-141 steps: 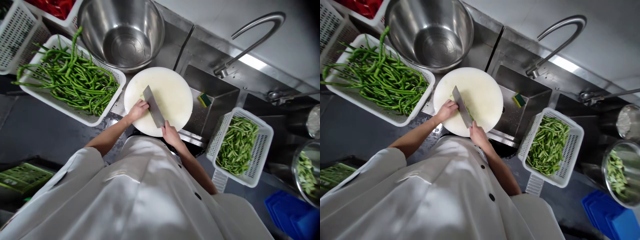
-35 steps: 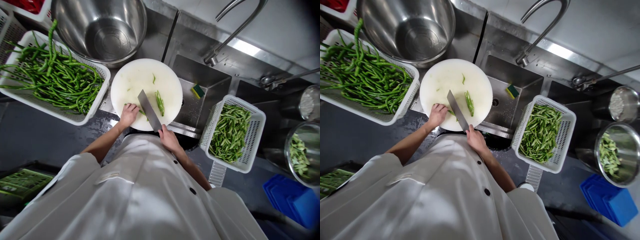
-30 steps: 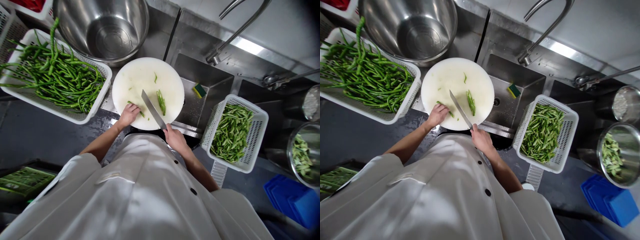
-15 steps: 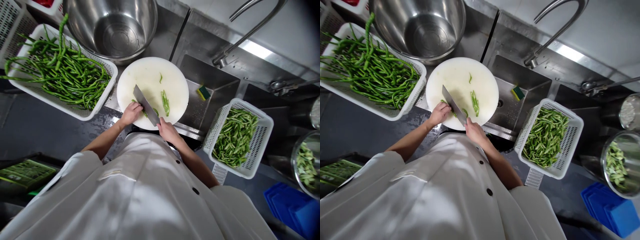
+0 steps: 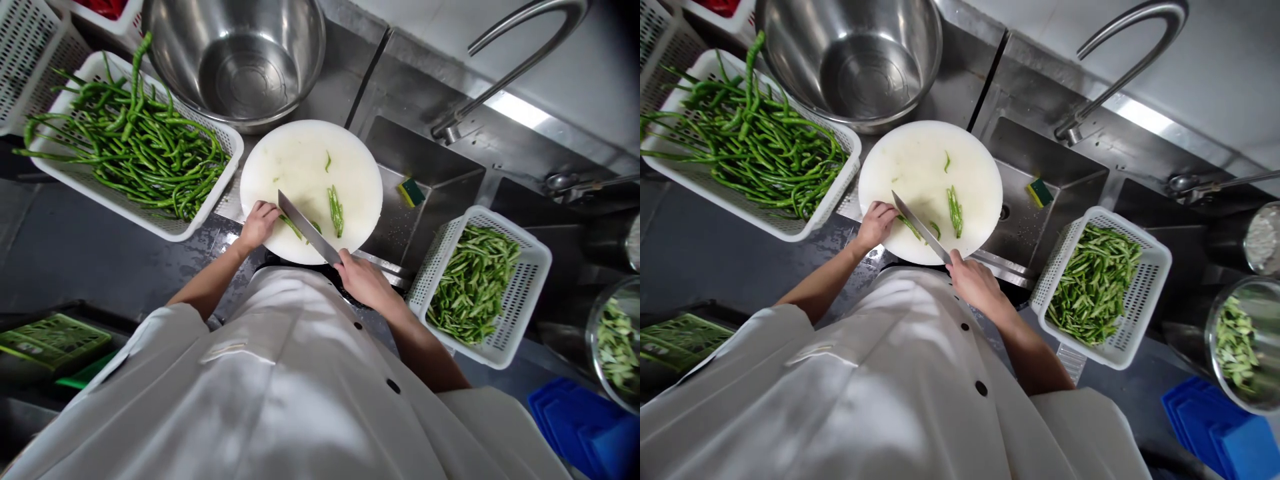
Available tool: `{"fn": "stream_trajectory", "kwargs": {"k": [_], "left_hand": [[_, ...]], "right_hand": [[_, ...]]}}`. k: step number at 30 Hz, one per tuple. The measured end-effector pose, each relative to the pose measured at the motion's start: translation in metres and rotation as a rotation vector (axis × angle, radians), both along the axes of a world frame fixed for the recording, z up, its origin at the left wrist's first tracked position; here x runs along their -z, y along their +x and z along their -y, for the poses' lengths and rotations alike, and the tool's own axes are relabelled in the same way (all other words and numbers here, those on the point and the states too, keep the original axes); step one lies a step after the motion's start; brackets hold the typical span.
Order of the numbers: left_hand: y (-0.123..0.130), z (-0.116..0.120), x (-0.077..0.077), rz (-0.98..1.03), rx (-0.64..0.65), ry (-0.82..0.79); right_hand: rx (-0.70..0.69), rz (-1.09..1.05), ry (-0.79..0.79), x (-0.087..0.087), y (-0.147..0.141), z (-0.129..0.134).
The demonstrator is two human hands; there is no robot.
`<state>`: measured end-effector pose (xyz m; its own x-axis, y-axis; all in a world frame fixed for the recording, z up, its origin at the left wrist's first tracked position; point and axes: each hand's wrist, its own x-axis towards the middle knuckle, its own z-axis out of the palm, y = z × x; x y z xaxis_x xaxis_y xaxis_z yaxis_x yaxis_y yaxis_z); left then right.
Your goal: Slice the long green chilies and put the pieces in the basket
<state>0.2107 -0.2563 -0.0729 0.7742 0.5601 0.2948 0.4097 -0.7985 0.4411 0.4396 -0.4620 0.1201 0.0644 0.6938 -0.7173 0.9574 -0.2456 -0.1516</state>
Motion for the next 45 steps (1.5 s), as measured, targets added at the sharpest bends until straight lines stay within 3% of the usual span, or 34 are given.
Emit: {"fn": "stream_trajectory", "kwargs": {"k": [4, 7, 14, 16, 20, 22, 28, 31, 35, 36, 38, 40, 42, 45], "left_hand": [[0.001, 0.002, 0.005, 0.032, 0.017, 0.026], [0.000, 0.003, 0.009, 0.043, 0.014, 0.029], [0.000, 0.006, 0.007, 0.077, 0.065, 0.057], [0.000, 0.007, 0.006, 0.075, 0.057, 0.072], [-0.003, 0.008, 0.008, 0.026, 0.025, 0.063], [-0.003, 0.009, 0.009, -0.001, 0.021, 0.051], [0.001, 0.013, -0.002, -0.055, 0.048, -0.036], [-0.027, -0.012, -0.017, -0.022, -0.083, -0.017], [-0.121, -0.088, -0.032, -0.080, -0.648, 0.041], [-0.147, -0.108, -0.034, -0.151, -0.713, 0.022], [-0.191, -0.141, -0.034, -0.295, -0.688, -0.034], [-0.217, -0.163, -0.032, -0.427, -0.622, -0.073], [-0.226, -0.175, -0.030, -0.525, -0.588, -0.099], [-0.219, -0.182, -0.031, -0.607, -0.597, -0.122]], "right_hand": [[-0.014, -0.005, -0.020, -0.007, 0.008, 0.004], [0.009, -0.045, -0.019, -0.003, 0.011, 0.002], [0.073, -0.108, 0.075, 0.054, -0.017, -0.029], [0.069, -0.103, 0.081, 0.052, -0.015, -0.029], [0.038, -0.109, 0.063, 0.032, 0.002, -0.017], [0.038, -0.140, 0.060, 0.032, 0.003, -0.018], [0.188, -0.206, 0.167, 0.074, -0.017, -0.035], [0.213, -0.213, 0.213, 0.080, -0.010, -0.018], [0.177, -0.332, 0.262, 0.084, -0.001, 0.014], [0.183, -0.377, 0.265, 0.087, 0.000, 0.018], [0.253, -0.451, 0.243, 0.095, 0.001, 0.021], [0.392, -0.509, 0.199, 0.102, 0.008, 0.017], [0.540, -0.543, 0.179, 0.105, 0.021, 0.012], [0.687, -0.513, 0.241, 0.103, 0.046, 0.006]]}}
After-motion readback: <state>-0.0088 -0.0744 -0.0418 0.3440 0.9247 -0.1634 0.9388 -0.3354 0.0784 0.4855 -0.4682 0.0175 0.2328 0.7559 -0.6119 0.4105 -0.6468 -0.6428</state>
